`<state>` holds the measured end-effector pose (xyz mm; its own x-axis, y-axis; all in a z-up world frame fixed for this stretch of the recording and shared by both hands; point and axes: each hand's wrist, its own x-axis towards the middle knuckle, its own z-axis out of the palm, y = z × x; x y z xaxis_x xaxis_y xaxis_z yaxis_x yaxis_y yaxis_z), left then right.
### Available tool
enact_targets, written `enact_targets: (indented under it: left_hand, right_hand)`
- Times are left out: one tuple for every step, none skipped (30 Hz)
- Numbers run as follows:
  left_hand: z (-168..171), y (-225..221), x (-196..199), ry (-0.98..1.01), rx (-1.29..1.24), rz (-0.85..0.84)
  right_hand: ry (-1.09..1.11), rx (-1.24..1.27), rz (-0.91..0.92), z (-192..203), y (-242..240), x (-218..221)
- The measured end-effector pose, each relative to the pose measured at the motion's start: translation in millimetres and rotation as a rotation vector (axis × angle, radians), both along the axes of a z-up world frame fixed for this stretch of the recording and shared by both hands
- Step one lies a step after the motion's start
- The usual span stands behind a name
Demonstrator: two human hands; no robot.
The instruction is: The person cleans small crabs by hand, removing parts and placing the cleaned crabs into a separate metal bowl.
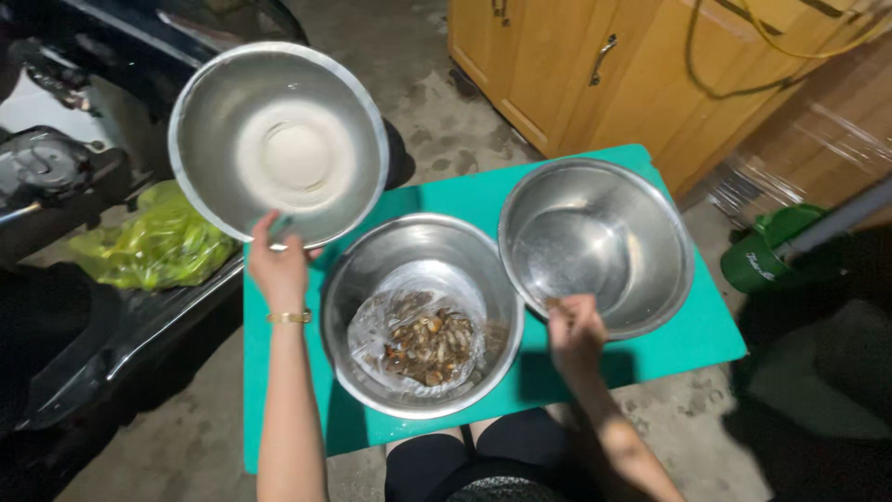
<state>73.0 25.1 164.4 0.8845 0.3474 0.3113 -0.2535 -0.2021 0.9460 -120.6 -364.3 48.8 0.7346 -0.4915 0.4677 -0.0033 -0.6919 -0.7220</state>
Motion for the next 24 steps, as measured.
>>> enact_targets:
  left_hand:
    - [4.5,-20.1,0.2,-0.010,-0.049,-0.137]
    - [6.7,-43.9,-1.2,0.000,-0.051,-0.244]
    - [6.9,-70.4,-3.4,0.005,-0.053,-0.350]
    - [4.5,-98.8,-8.8,0.131,-0.090,-0.427]
    - [0.6,-128.9,-14.8,0.257,-0.125,-0.502]
    - [-4.2,-155.6,-18.1,0.300,-0.043,-0.589]
    - [-13.6,-186.8,-22.0,0.304,-0.085,-0.676]
    - [-24.9,-215.4,-25.1,0.307,-0.128,-0.763]
    - [-36.9,-239.0,-25.9,0.302,-0.042,-0.821]
    - [-50.0,-258.5,-26.0,0.296,0.045,-0.879]
    - [-62.9,-276.7,-25.7,0.288,0.040,-0.888]
    - [-75.0,-291.9,-26.9,0.201,0.247,-0.849]
    - [-85.1,-301.0,-28.0,0.113,0.452,-0.799]
    - [-92.0,-306.6,-29.7,0.107,0.448,-0.805]
    - [-96.5,-307.2,-34.0,0.114,0.687,-0.738]
    - [-97.3,-307.9,-37.1,0.118,0.924,-0.661]
    - [-97.2,-303.3,-41.5,0.125,0.927,-0.663]
    - [-95.5,-296.0,-45.3,0.144,0.969,-0.662]
    - [-91.2,-288.0,-46.5,0.162,1.010,-0.658]
    - [-86.7,-278.5,-49.9,0.168,1.013,-0.657]
    - [-80.8,-269.3,-53.1,0.146,1.009,-0.642]
    - [-74.3,-260.6,-54.9,0.124,1.004,-0.627]
    - [-69.5,-252.2,-58.7,0.135,1.000,-0.618]
    - [-64.8,-243.5,-62.4,0.161,1.033,-0.622]
  right_hand:
    - [0.005,0.000,-0.011,-1.4,4.9,-5.0]
    - [-0.031,-0.040,0.017,-2.3,10.0,-8.9]
    - [-0.071,-0.081,0.046,-2.6,13.8,-9.5]
    - [-0.071,-0.083,0.037,-1.9,16.1,-10.1]
    - [-0.090,-0.125,0.044,0.0,17.2,-10.9]
    - [-0.109,-0.166,0.052,2.1,17.5,-11.8]
    - [-0.106,-0.169,0.045,3.6,16.5,-13.5]
    - [-0.131,-0.181,0.103,4.7,14.8,-15.1]
    - [-0.159,-0.195,0.157,6.0,12.3,-15.3]
    - [-0.158,-0.200,0.147,6.0,12.7,-16.7]
    - [-0.170,-0.208,0.164,5.5,13.1,-17.7]
    - [-0.181,-0.216,0.182,4.9,12.5,-18.5]
    - [-0.183,-0.223,0.175,4.3,11.8,-19.1]
    - [-0.148,-0.211,0.172,4.0,10.6,-19.2]
    - [-0.111,-0.193,0.172,3.7,11.7,-19.4]
    - [-0.111,-0.193,0.168,4.2,10.4,-17.8]
    - [-0.152,-0.229,0.211,4.0,11.1,-18.4]
    - [-0.194,-0.264,0.253,3.7,13.6,-19.4]
    - [-0.191,-0.259,0.256,4.3,18.1,-19.9]
    - [-0.182,-0.261,0.268,5.3,23.9,-21.0]
    - [-0.180,-0.269,0.284,7.5,27.5,-18.5]
    - [-0.183,-0.270,0.291,9.4,32.4,-15.7]
    - [-0.209,-0.271,0.326,9.7,38.6,-16.7]
    - [-0.236,-0.272,0.361,9.8,45.9,-17.0]
